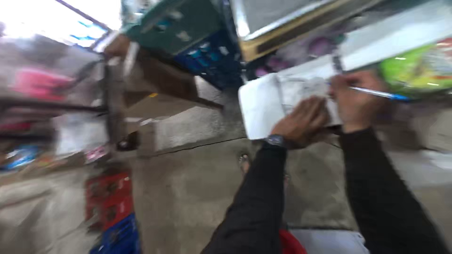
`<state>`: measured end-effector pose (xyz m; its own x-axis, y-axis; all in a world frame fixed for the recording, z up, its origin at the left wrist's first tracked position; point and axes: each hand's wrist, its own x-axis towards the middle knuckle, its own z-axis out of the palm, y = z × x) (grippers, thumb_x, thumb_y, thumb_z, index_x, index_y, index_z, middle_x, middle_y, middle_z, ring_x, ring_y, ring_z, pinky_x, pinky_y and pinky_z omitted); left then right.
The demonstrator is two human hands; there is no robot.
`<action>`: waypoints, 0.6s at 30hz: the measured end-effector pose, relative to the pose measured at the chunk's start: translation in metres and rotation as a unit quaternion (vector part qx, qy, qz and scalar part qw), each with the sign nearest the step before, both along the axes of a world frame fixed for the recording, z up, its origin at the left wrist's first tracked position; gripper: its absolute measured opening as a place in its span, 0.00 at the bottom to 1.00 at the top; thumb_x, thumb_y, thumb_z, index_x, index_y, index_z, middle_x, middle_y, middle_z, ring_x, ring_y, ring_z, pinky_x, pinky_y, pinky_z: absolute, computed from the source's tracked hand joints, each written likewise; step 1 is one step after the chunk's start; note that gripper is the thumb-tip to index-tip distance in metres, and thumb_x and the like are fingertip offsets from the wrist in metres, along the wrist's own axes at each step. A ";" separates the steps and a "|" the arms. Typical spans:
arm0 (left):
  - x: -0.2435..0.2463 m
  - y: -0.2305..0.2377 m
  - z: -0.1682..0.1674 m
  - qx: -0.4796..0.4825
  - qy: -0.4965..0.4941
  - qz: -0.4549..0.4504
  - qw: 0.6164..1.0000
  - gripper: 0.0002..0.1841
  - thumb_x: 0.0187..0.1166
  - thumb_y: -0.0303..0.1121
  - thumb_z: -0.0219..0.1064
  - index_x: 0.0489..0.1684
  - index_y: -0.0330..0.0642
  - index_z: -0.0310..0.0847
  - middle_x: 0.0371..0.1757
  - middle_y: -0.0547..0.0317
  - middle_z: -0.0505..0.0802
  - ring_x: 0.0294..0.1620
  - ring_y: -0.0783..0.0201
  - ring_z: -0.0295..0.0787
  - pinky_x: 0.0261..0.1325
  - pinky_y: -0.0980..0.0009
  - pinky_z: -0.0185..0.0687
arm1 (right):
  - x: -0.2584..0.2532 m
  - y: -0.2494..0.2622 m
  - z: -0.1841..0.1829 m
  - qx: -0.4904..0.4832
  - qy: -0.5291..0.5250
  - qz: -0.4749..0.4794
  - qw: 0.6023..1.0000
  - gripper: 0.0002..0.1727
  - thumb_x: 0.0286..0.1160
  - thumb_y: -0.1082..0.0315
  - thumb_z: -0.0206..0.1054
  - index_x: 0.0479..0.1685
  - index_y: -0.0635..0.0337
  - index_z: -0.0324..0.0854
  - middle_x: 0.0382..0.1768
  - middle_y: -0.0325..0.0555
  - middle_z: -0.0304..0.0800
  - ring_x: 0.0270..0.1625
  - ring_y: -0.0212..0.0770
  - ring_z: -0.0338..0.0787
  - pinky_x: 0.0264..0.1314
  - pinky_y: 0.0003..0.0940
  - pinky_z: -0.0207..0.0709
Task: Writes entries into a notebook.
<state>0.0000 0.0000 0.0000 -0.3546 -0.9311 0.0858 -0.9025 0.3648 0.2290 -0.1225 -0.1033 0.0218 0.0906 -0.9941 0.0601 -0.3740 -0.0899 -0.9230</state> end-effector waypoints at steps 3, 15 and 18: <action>0.000 0.000 -0.006 -0.024 -0.025 -0.003 0.999 0.42 0.85 0.63 0.49 0.89 0.39 0.64 0.92 0.39 0.63 0.95 0.44 0.49 0.97 0.51 0.38 | -0.001 -0.006 -0.008 -0.005 -0.029 -0.021 0.999 0.19 0.76 0.52 0.75 0.44 0.62 0.86 0.36 0.42 0.93 0.34 0.33 0.92 0.40 0.36 0.91; -0.001 0.000 -0.013 -0.042 -0.042 0.000 0.998 0.44 0.85 0.63 0.48 0.89 0.33 0.62 0.92 0.38 0.61 0.95 0.43 0.50 0.96 0.47 0.40 | -0.004 -0.016 -0.018 -0.024 -0.029 -0.011 0.999 0.17 0.77 0.52 0.74 0.33 0.57 0.88 0.28 0.37 0.91 0.28 0.31 0.90 0.35 0.32 0.88; 0.000 0.003 -0.010 -0.040 -0.045 0.002 0.998 0.45 0.84 0.63 0.48 0.90 0.31 0.59 0.93 0.37 0.60 0.95 0.43 0.49 0.96 0.47 0.40 | -0.003 -0.016 -0.020 -0.037 -0.025 -0.009 0.999 0.16 0.78 0.52 0.73 0.32 0.57 0.88 0.26 0.36 0.91 0.26 0.30 0.89 0.33 0.31 0.87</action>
